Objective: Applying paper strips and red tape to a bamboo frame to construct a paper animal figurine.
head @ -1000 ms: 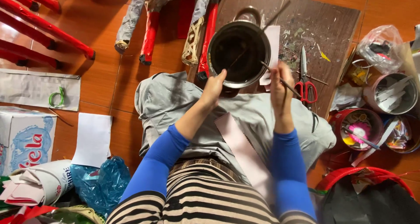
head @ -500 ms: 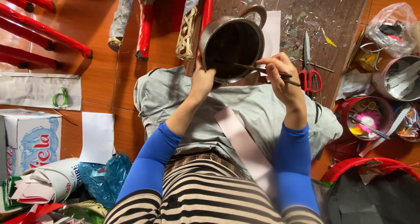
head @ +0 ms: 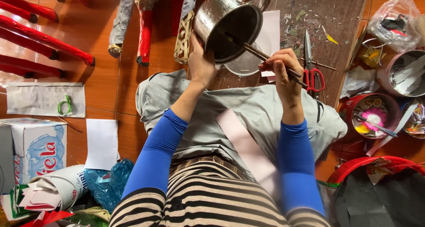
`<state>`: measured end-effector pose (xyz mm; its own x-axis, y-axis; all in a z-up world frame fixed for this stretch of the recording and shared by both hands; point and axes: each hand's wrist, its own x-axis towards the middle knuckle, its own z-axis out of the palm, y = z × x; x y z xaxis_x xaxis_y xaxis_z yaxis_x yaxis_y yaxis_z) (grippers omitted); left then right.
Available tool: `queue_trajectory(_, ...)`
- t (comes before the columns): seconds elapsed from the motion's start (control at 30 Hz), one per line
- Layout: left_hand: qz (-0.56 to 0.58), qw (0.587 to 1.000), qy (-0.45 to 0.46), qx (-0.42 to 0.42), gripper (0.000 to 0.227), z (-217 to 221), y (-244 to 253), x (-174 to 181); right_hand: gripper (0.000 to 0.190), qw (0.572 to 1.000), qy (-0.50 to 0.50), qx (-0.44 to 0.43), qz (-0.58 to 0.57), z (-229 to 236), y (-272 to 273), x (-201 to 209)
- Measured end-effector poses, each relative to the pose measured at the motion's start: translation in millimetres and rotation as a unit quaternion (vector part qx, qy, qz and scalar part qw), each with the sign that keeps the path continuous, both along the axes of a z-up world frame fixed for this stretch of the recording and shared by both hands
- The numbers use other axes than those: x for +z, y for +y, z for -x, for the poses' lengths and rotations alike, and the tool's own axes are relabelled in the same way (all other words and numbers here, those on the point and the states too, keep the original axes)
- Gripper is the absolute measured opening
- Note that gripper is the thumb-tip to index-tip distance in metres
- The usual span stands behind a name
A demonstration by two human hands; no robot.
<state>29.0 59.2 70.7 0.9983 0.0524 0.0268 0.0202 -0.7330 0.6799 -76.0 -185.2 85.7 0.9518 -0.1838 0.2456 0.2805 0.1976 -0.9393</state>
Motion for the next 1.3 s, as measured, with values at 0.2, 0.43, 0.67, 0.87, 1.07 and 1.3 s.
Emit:
queue_trajectory(0.2, 0.007, 0.999, -0.031, -0.006, 0.098, -5.9, -0.9, -9.9, 0.043, 0.999, -0.031, -0.006, 0.010, -2.2, -1.4, -5.4)
queue_trajectory(0.43, -0.011, 1.000, -0.008, -0.007, 0.104, -7.4, -3.1, -6.3, 0.044, 0.999, -0.029, -0.016, 0.021, -2.6, -2.5, -4.3)
queue_trajectory(0.67, -0.015, 0.999, -0.024, -0.014, 0.104, -9.1, -5.4, 0.1, 0.043, 0.999, -0.025, -0.016, 0.027, -2.9, -3.1, -5.3)
queue_trajectory(0.87, 0.008, 0.999, -0.033, -0.015, 0.096, -10.3, -5.8, 0.1, 0.043, 0.999, -0.031, -0.018, 0.020, -2.1, -3.0, -3.4)
queue_trajectory(1.07, 0.106, 0.991, -0.082, -0.006, 0.062, -29.9, 6.8, -34.0, 0.045, 0.991, -0.040, -0.033, -0.126, -2.4, -10.9, -15.0)
queue_trajectory(1.3, 0.435, 0.881, 0.184, 0.033, 0.039, -41.0, 13.8, -5.2, 0.041, 0.951, -0.025, -0.033, -0.307, 1.2, -21.2, -28.0)
